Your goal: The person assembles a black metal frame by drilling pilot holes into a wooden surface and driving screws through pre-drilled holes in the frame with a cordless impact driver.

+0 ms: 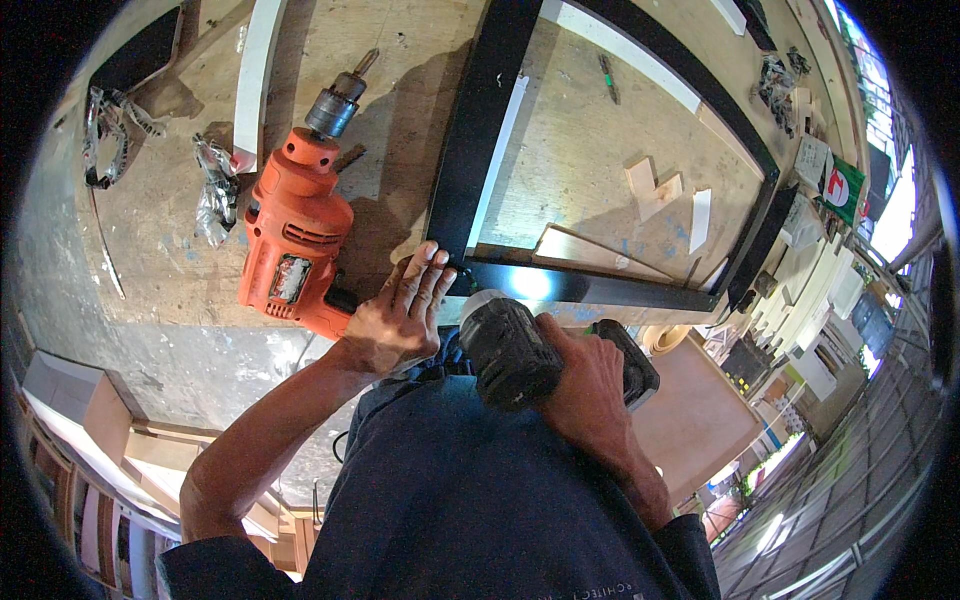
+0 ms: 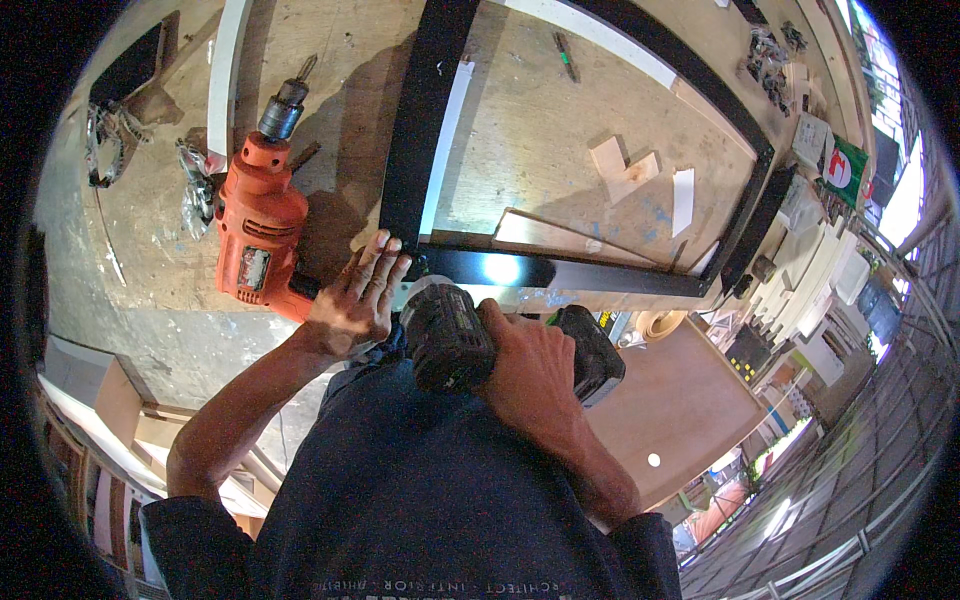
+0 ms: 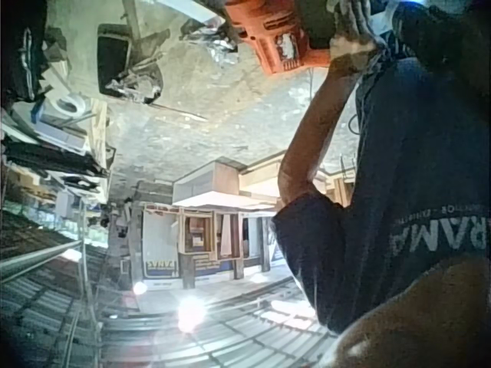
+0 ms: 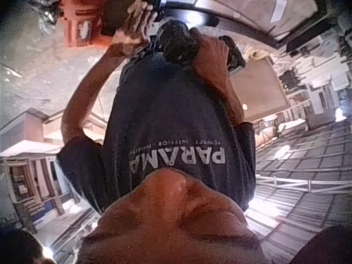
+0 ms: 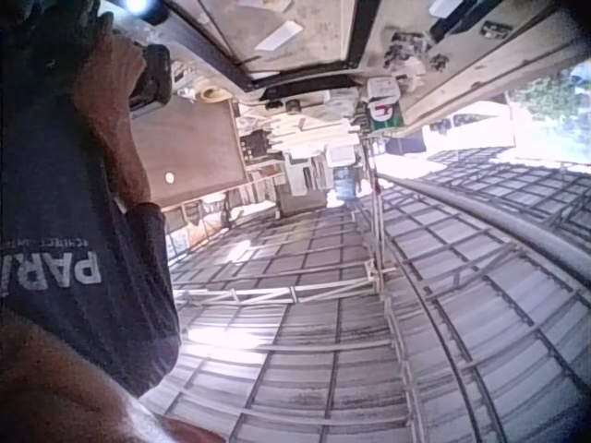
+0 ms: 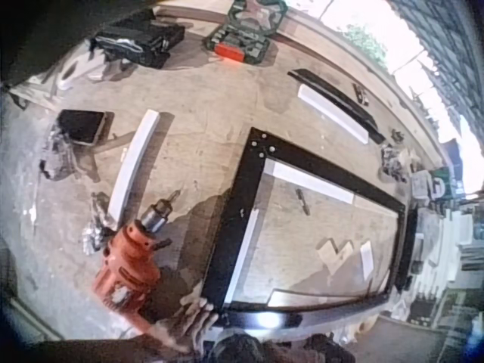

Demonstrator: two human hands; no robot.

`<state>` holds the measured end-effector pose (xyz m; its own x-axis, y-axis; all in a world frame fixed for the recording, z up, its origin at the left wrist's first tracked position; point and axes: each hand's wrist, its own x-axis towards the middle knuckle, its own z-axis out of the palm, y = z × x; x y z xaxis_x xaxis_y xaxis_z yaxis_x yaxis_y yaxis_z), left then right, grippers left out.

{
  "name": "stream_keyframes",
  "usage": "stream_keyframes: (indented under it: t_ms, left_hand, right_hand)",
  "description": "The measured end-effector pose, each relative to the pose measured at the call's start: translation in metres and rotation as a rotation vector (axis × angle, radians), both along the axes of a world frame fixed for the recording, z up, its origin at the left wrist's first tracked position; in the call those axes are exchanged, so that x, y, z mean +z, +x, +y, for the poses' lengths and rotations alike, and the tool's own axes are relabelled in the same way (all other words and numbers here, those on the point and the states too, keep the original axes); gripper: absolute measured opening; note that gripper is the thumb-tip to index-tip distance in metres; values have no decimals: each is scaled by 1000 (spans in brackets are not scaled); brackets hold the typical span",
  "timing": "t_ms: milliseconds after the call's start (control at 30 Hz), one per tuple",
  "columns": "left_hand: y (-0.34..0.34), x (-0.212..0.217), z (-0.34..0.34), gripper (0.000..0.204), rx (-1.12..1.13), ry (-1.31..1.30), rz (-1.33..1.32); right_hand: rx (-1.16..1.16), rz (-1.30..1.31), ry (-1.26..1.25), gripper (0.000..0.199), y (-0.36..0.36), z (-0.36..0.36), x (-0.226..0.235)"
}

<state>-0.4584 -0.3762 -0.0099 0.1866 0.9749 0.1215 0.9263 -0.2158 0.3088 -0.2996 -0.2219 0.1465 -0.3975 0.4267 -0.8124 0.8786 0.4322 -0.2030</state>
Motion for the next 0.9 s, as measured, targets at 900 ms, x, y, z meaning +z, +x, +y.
stream_keyframes:
  t_ms: [900]
  left_hand:
    - [-5, -4, -2, 41, -16, -30, -40]
  right_hand:
    - [-43, 106, -7, 55, 21, -2, -10]
